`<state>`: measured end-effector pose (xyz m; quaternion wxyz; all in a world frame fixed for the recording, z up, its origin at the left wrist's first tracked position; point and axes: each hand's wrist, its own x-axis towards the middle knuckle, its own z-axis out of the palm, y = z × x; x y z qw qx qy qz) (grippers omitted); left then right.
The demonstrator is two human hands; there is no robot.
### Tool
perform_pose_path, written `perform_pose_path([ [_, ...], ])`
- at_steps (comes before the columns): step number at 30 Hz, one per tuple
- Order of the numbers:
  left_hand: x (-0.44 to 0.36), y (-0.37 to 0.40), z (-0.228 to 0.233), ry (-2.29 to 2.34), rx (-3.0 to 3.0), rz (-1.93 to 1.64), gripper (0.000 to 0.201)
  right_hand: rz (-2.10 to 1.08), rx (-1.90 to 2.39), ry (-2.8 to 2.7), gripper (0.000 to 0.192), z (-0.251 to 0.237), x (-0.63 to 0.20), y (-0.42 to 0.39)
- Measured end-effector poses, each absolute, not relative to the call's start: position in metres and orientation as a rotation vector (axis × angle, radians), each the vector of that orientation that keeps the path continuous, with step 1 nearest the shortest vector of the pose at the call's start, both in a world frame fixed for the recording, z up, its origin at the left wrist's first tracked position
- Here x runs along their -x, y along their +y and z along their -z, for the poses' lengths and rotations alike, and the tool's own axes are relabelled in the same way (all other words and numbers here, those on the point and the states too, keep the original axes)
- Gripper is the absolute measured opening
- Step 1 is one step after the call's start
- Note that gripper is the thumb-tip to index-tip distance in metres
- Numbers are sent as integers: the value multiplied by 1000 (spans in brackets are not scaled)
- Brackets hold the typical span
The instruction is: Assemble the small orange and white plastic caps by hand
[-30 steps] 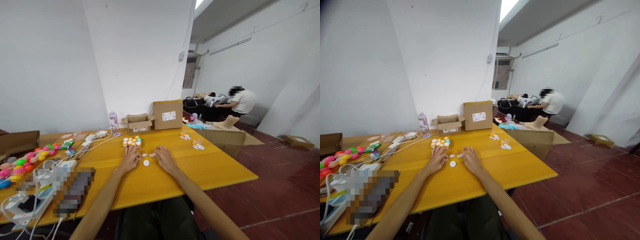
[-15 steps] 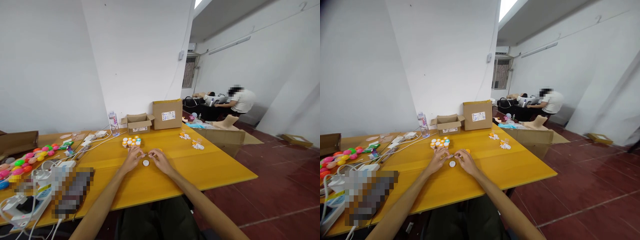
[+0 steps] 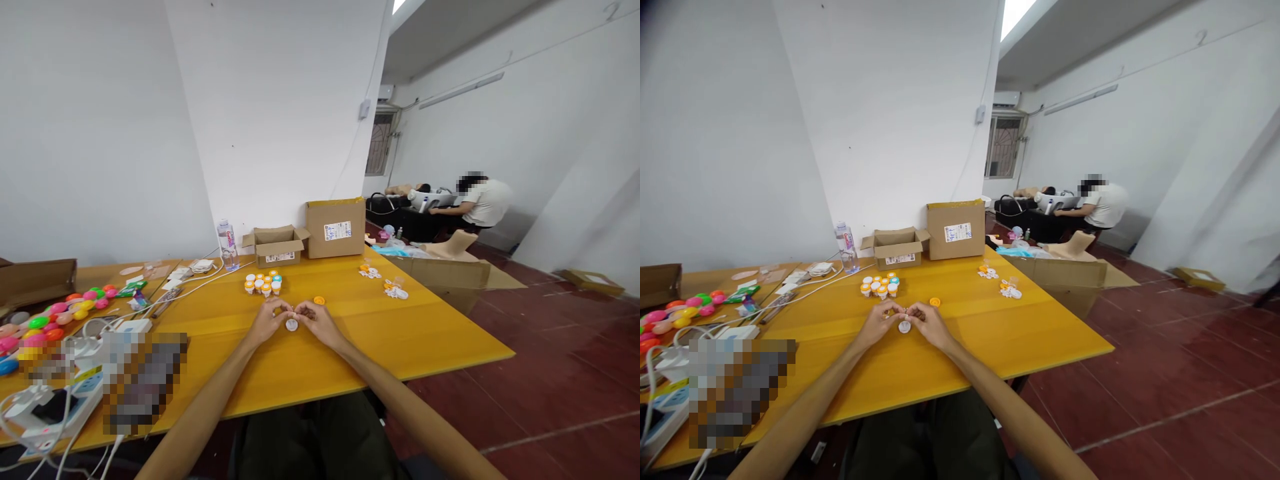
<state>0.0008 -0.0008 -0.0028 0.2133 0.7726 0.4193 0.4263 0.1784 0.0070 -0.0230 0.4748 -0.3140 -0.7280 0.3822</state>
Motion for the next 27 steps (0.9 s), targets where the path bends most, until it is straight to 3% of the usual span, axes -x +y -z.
perform_pose_path([
  [5,1,-2,5,1170,-2183,-1115,21,-917,789,-1831,22,24,-180,9],
  [11,8,-4,9,1168,-2347,-947,17,-817,834,-1945,11,25,-185,9],
  [19,7,-9,6,1135,-2392,-801,12,-615,874,-2099,18,23,-185,7],
  [27,7,-6,9,1090,-2309,-828,9,-606,922,-2103,18,26,-184,8],
])
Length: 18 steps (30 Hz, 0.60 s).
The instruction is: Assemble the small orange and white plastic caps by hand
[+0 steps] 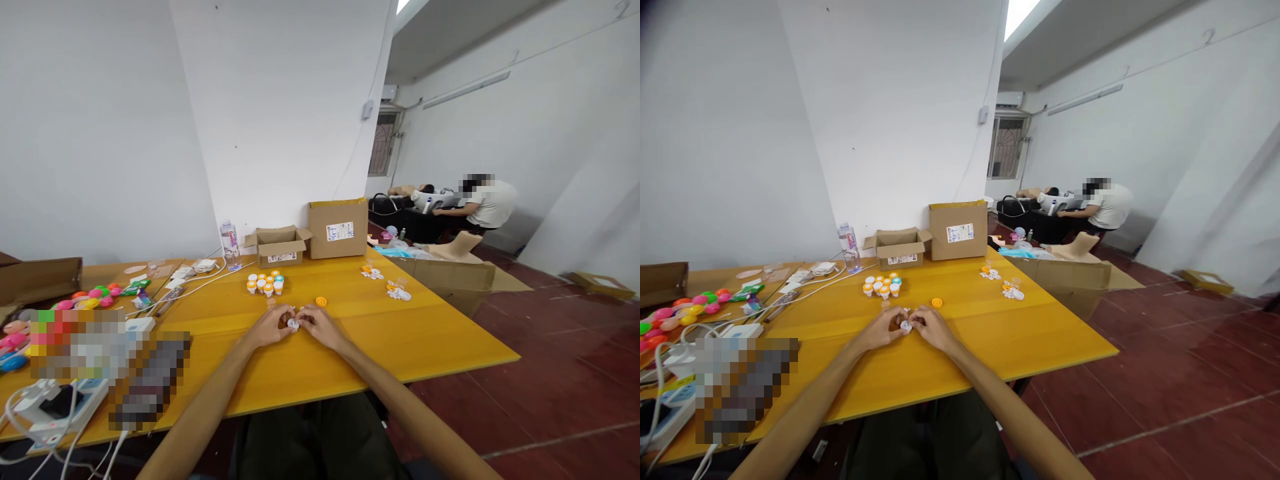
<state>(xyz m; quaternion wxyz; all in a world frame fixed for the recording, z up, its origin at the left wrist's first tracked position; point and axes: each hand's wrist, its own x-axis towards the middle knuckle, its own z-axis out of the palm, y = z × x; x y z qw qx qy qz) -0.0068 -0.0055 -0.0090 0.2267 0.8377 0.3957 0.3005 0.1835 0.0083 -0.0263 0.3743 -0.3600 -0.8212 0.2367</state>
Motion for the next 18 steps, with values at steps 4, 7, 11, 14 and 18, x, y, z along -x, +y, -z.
perform_pose_path([
  [4,7,-4,11,1111,-2307,-823,11,-622,931,-2101,17,28,-183,10],
  [7,8,-3,12,1130,-2303,-820,13,-637,930,-2098,16,28,-183,10],
  [11,8,-3,13,1134,-2299,-813,15,-644,923,-2093,16,28,-183,10],
  [14,8,-4,12,1133,-2304,-809,14,-642,911,-2087,17,29,-183,10],
  [18,7,-5,9,1116,-2315,-817,11,-631,901,-2079,17,31,-183,11],
])
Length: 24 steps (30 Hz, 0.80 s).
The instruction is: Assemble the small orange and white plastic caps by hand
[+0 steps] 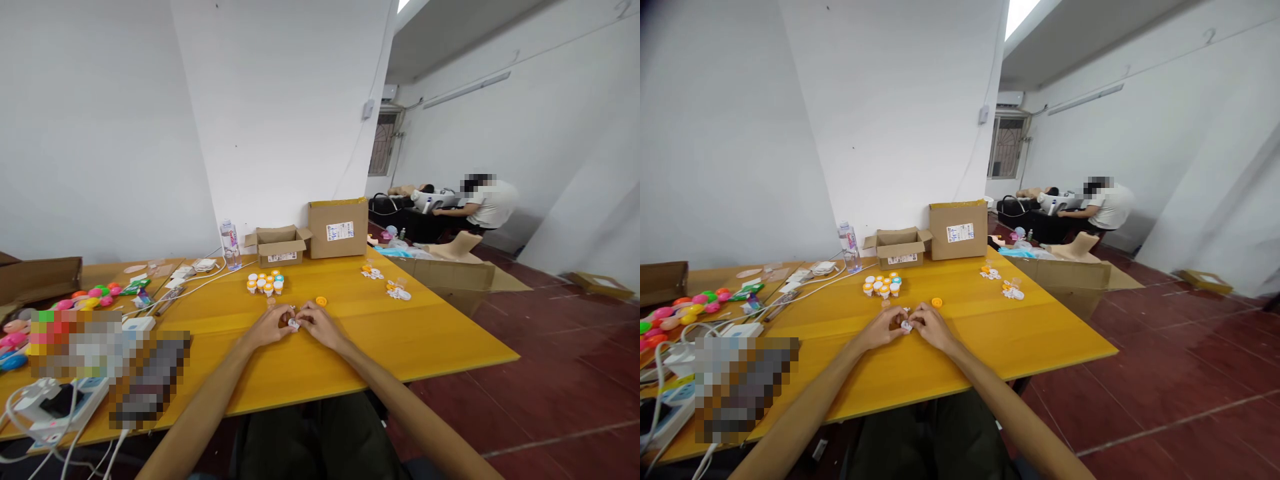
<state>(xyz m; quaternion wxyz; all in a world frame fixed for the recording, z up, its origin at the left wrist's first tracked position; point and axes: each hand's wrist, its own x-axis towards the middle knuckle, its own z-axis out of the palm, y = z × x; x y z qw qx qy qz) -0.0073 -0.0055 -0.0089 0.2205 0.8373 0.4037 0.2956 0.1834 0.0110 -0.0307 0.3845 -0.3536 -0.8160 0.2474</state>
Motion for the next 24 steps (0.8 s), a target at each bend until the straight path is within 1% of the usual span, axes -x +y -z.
perform_pose_path([
  [13,6,-6,8,1115,-2282,-836,11,-611,876,-2101,21,33,-184,13],
  [24,7,-4,11,1133,-2284,-823,15,-591,882,-2092,20,31,-183,11],
])
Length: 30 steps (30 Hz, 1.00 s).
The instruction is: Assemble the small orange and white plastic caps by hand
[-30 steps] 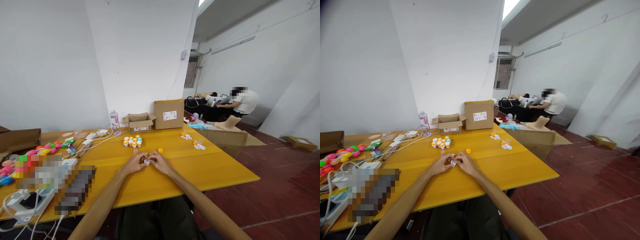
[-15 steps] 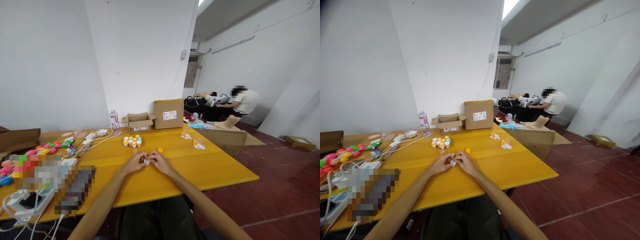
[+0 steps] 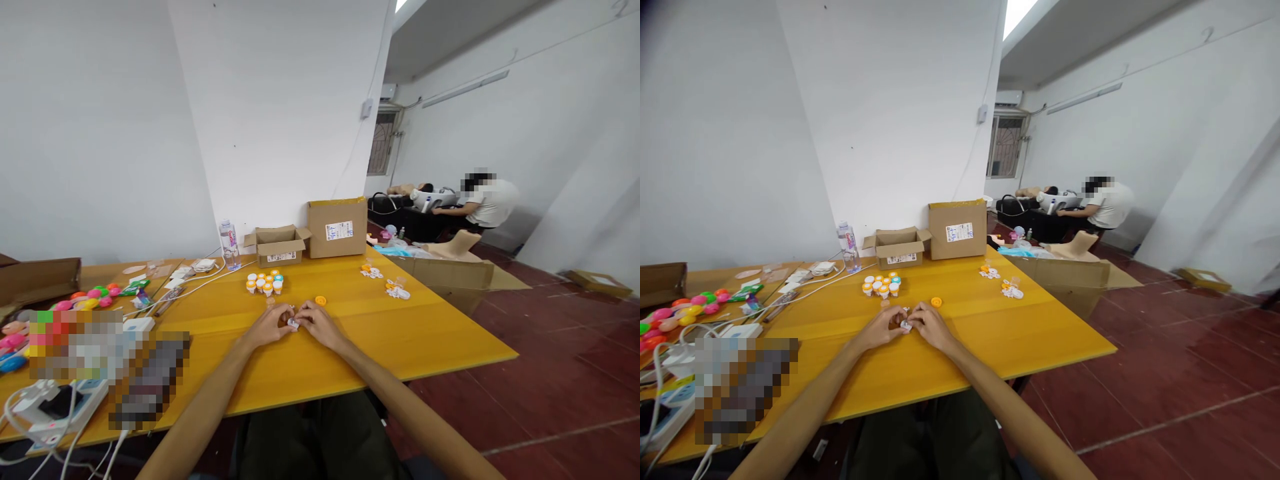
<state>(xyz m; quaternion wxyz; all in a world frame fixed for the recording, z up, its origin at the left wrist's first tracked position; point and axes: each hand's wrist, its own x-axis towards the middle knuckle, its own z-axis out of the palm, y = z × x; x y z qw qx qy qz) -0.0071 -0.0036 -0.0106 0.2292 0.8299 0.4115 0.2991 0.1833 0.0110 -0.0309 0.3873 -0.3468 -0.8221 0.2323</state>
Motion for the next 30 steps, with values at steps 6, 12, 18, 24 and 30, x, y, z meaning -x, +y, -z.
perform_pose_path([
  [6,9,-4,11,1136,-2325,-833,14,-549,884,-2087,14,30,-183,9],
  [12,9,-6,11,1169,-2371,-821,16,-502,911,-2076,14,28,-184,7],
  [18,9,-10,5,1176,-2427,-829,15,-455,915,-2078,15,28,-185,6],
  [24,11,-11,3,1157,-2519,-807,20,-445,912,-2070,16,28,-185,5],
  [30,21,-9,-9,1202,-2696,-849,18,-439,912,-2050,16,30,-187,6],
])
